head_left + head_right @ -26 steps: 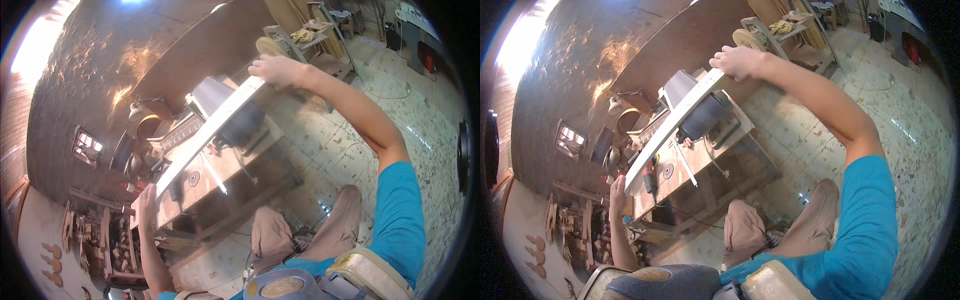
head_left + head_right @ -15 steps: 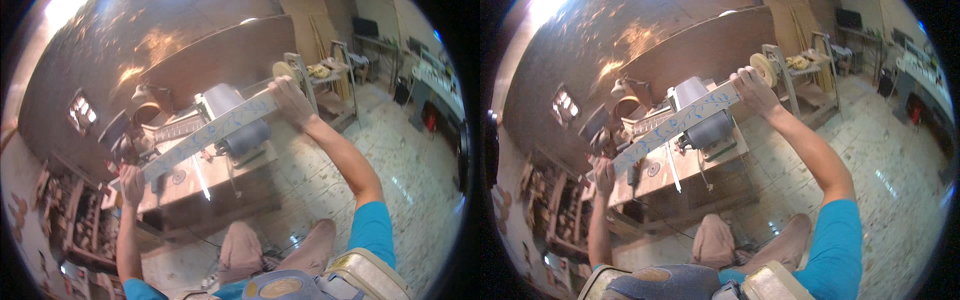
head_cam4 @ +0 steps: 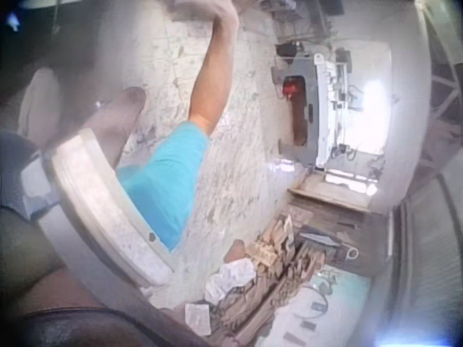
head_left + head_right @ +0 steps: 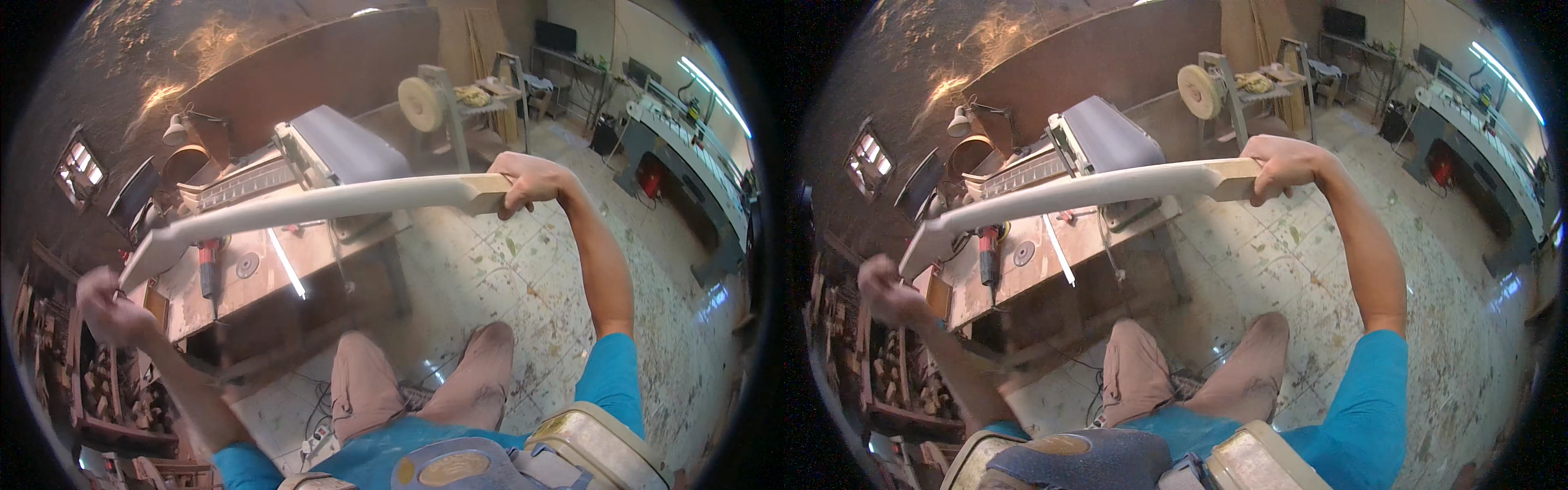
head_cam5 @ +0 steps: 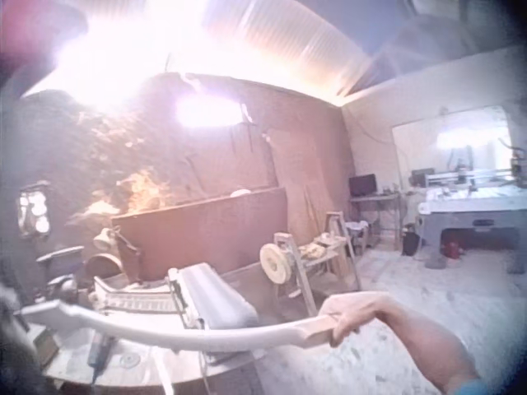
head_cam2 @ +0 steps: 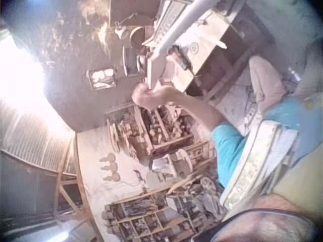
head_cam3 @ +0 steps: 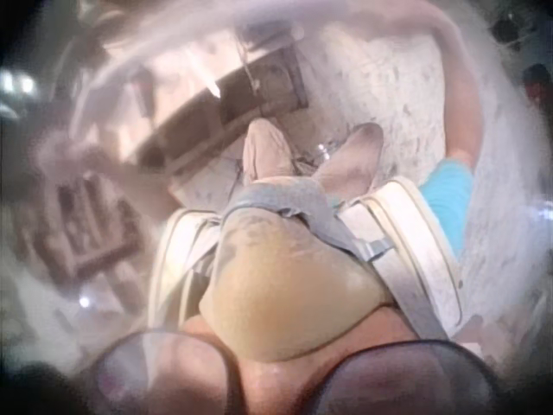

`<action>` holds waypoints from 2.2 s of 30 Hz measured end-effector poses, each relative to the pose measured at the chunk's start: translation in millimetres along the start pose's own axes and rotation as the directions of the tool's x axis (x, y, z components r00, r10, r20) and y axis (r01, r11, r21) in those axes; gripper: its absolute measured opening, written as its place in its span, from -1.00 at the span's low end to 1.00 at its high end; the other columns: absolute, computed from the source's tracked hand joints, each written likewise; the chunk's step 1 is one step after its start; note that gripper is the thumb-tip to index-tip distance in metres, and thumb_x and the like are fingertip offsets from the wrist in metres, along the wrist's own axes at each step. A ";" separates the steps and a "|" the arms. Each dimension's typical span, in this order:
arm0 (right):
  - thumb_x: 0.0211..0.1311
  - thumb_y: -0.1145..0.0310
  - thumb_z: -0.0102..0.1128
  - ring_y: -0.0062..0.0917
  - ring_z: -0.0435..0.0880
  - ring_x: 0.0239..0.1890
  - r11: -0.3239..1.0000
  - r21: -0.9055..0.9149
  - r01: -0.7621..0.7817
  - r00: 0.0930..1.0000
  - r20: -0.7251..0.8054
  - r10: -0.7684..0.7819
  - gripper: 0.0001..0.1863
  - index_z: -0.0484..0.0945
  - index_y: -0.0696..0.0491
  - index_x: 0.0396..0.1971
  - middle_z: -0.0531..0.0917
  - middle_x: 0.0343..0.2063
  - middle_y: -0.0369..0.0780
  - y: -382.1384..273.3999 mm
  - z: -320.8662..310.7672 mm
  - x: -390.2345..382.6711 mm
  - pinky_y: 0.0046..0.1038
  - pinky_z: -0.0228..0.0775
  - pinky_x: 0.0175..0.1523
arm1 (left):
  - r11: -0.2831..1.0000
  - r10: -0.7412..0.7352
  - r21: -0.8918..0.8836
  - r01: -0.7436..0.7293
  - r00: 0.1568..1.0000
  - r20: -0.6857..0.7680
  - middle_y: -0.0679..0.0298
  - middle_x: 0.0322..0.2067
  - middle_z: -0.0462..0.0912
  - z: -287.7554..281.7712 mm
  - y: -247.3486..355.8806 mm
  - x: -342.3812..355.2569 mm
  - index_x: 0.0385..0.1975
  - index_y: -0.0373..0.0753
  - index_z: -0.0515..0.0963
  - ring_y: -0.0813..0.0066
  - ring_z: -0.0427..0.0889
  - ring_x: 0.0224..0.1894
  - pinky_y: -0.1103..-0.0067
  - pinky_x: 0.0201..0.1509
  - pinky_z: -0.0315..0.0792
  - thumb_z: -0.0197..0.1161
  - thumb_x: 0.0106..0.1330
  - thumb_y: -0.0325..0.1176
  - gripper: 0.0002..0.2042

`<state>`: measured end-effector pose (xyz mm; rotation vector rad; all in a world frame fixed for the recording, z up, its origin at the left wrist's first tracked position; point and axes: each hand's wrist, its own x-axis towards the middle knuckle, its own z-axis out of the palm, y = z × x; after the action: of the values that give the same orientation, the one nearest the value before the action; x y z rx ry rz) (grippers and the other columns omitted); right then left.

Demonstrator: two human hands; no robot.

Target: The person uses a belt sander to smooth and shape the back of a wooden guitar neck, rotating it to sand different sides and holding it up to check the progress.

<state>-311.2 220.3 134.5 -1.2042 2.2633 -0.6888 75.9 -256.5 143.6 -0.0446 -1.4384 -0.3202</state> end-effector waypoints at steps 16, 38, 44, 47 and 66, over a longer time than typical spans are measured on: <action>-0.07 0.25 0.56 -0.60 0.61 -0.32 0.701 0.709 0.074 0.960 0.140 -0.243 -0.54 0.69 0.23 -0.20 0.71 -0.38 -0.29 14.5 258.8 3.8 -0.49 0.43 -0.26 | -0.237 -0.585 -0.738 0.632 0.513 0.628 0.12 -0.20 0.46 138.5 89.6 -156.8 0.00 -0.23 0.41 0.40 0.52 -0.24 0.38 -0.10 0.52 -0.27 0.42 0.51 -0.21; 0.29 -0.03 0.30 -0.30 0.17 0.52 0.632 0.712 0.306 0.942 -0.130 -0.310 0.06 -0.05 0.24 0.55 0.21 0.48 -0.01 -112.1 279.3 -34.5 -0.32 -0.02 0.55 | -0.227 -0.731 -0.568 0.791 0.248 0.636 0.21 -0.39 0.39 180.8 53.7 -118.2 -0.13 -0.28 0.35 0.39 0.45 -0.44 0.49 -0.41 0.45 -0.28 0.65 0.12 -0.49; 0.32 -0.02 0.26 -0.28 0.04 0.58 0.572 0.729 0.377 0.907 -0.165 -0.387 0.05 -0.10 0.25 0.56 0.10 0.53 0.00 -129.6 277.2 -28.7 -0.33 -0.17 0.59 | -0.242 -0.771 -0.540 0.806 0.178 0.611 0.34 -0.51 0.40 177.4 27.1 -130.1 -0.16 -0.21 0.39 0.54 0.47 -0.55 0.61 -0.57 0.49 -0.25 0.63 0.15 -0.50; 0.34 -0.01 0.24 -0.27 0.00 0.60 0.586 0.683 0.436 0.884 -0.203 -0.421 0.05 -0.13 0.25 0.57 0.06 0.55 0.03 -136.8 275.3 -27.3 -0.32 -0.19 0.60 | -0.320 -0.730 -0.594 0.738 0.208 0.651 0.39 -0.54 0.39 180.4 2.9 -141.7 -0.19 -0.19 0.39 0.61 0.47 -0.57 0.65 -0.60 0.48 -0.21 0.62 0.17 -0.50; 0.41 0.00 0.24 -0.31 0.27 0.49 0.750 0.594 0.290 0.945 -0.052 -0.324 -0.08 0.05 0.22 0.53 0.31 0.45 0.02 -98.2 296.9 -9.8 -0.33 0.07 0.52 | -0.233 -0.725 -0.563 0.793 0.244 0.644 0.41 -0.66 0.27 175.0 40.7 -134.5 -0.51 -0.09 0.34 0.61 0.29 -0.71 0.65 -0.69 0.27 -0.21 0.61 0.21 -0.45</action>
<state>-62.3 120.2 -26.7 -1.2443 1.6000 -1.3555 -96.2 -153.3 43.1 0.0576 -0.9712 -2.2571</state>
